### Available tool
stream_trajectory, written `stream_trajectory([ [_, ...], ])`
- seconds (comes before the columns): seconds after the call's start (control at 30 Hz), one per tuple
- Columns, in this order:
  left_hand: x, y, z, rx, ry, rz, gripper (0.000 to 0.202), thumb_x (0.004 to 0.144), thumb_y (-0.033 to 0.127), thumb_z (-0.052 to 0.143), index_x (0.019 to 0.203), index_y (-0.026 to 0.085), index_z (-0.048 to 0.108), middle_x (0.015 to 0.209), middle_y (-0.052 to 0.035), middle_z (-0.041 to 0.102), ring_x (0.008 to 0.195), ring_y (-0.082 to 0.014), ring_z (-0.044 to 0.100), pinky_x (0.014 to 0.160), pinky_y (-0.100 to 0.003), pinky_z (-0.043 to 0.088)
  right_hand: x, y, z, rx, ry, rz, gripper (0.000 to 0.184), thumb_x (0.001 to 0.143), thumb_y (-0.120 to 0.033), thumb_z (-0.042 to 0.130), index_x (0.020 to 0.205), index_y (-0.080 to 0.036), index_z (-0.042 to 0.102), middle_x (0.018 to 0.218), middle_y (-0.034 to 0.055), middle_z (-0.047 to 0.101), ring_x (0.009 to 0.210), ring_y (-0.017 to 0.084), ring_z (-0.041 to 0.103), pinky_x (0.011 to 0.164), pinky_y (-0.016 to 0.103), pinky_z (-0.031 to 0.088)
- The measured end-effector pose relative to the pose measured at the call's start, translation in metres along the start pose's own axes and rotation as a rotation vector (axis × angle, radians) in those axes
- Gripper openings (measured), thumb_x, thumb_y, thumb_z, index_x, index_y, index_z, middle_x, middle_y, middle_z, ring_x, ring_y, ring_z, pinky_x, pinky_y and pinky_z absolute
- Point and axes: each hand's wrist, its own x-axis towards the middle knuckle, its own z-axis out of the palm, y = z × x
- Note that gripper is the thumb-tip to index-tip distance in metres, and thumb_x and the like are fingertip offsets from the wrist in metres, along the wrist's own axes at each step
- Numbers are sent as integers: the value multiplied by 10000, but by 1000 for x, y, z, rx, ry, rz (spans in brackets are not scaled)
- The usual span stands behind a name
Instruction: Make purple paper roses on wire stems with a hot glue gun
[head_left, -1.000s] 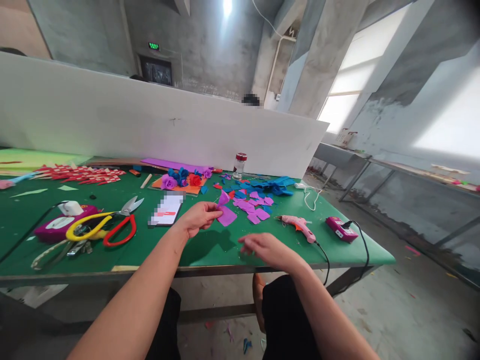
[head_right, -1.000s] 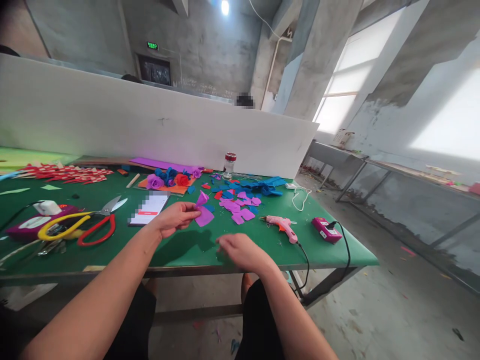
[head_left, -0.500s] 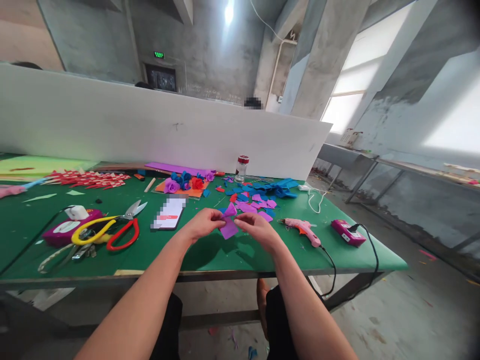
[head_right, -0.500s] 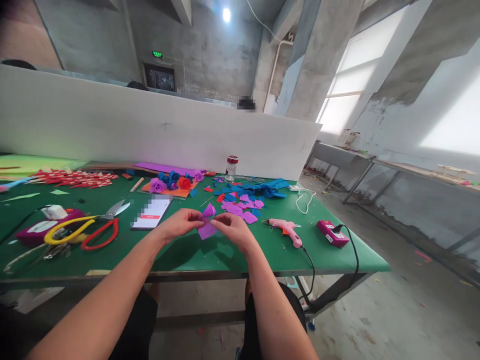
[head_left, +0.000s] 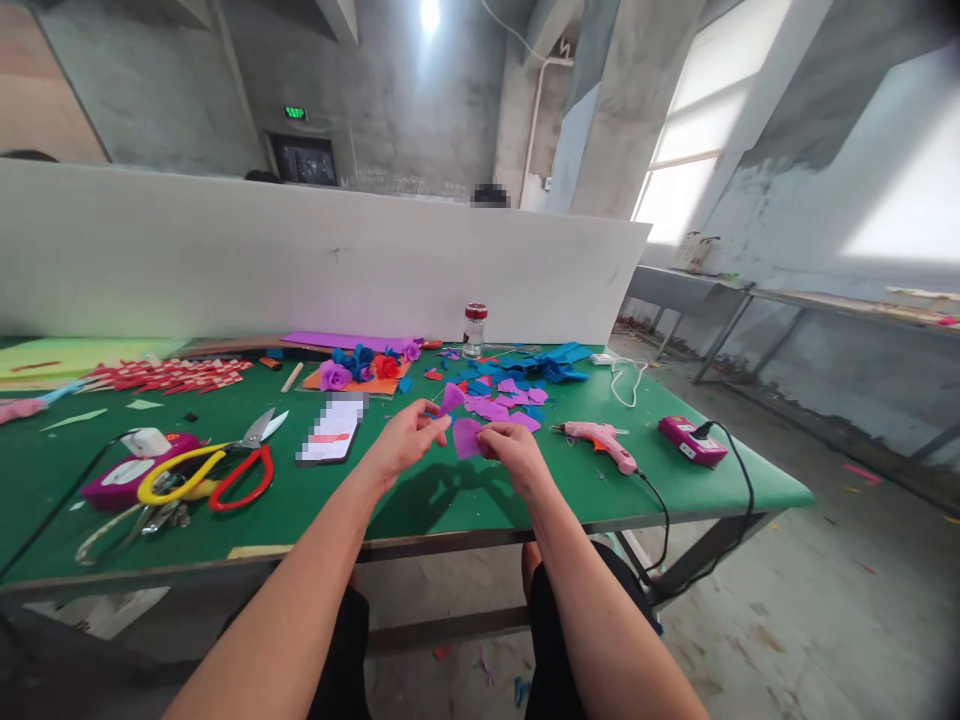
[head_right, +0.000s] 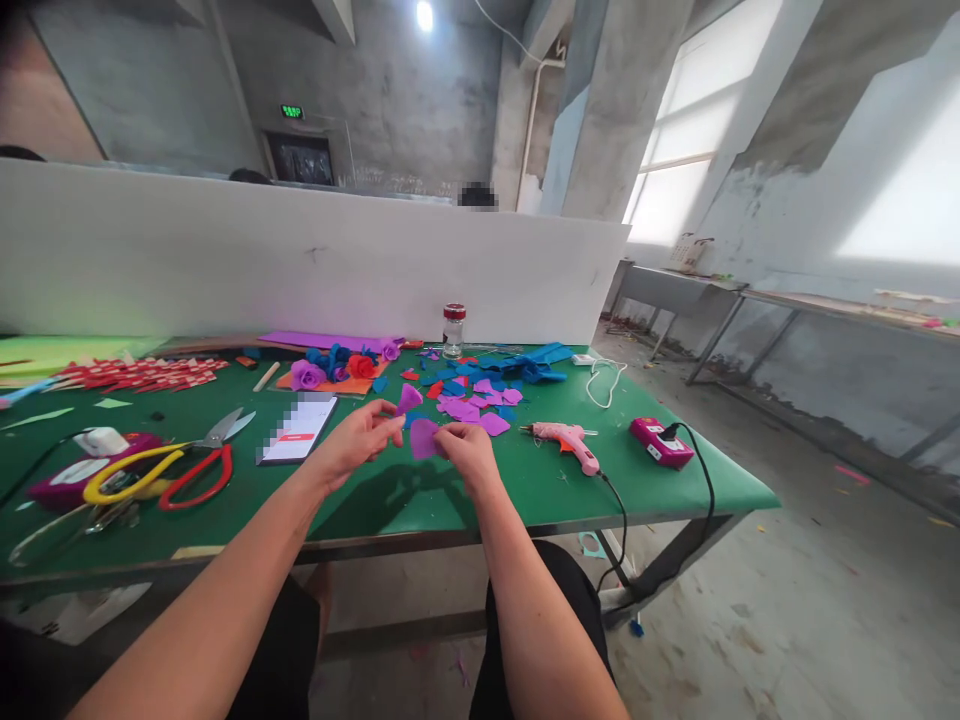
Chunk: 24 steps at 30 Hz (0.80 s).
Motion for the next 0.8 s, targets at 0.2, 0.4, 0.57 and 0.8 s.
stream_trajectory([
  [0.2, -13, 8, -3, -351, 5, 120, 245, 807, 394, 643, 845, 192, 509, 693, 23, 625, 455, -49, 338, 445, -183, 245, 6, -8, 4, 213, 230, -96, 207, 603, -365, 650, 516, -181, 612, 503, -33, 492, 539, 115, 404, 542, 254, 343],
  [0.4, -21, 4, 1, -539, 102, 207, 261, 702, 388, 769, 784, 190, 620, 851, -22, 676, 828, -147, 601, 761, -268, 466, -2, -29, 24, 352, 295, -159, 198, 597, -372, 672, 550, -180, 667, 525, -16, 533, 568, 130, 429, 570, 260, 368],
  [0.57, -24, 4, 2, -497, 95, 286, 204, 673, 359, 798, 718, 175, 723, 894, -38, 665, 849, -132, 560, 773, -229, 445, -16, -49, 33, 408, 254, -210, 158, 623, -337, 686, 631, -188, 740, 607, 3, 625, 636, 151, 492, 644, 271, 409],
  [0.8, -25, 2, 2, -606, 79, 199, 245, 624, 380, 825, 698, 166, 734, 690, -20, 645, 552, -69, 466, 568, -224, 433, -28, -63, 32, 395, 255, -241, 187, 636, -362, 686, 676, -199, 769, 685, 27, 684, 706, 187, 550, 676, 294, 435],
])
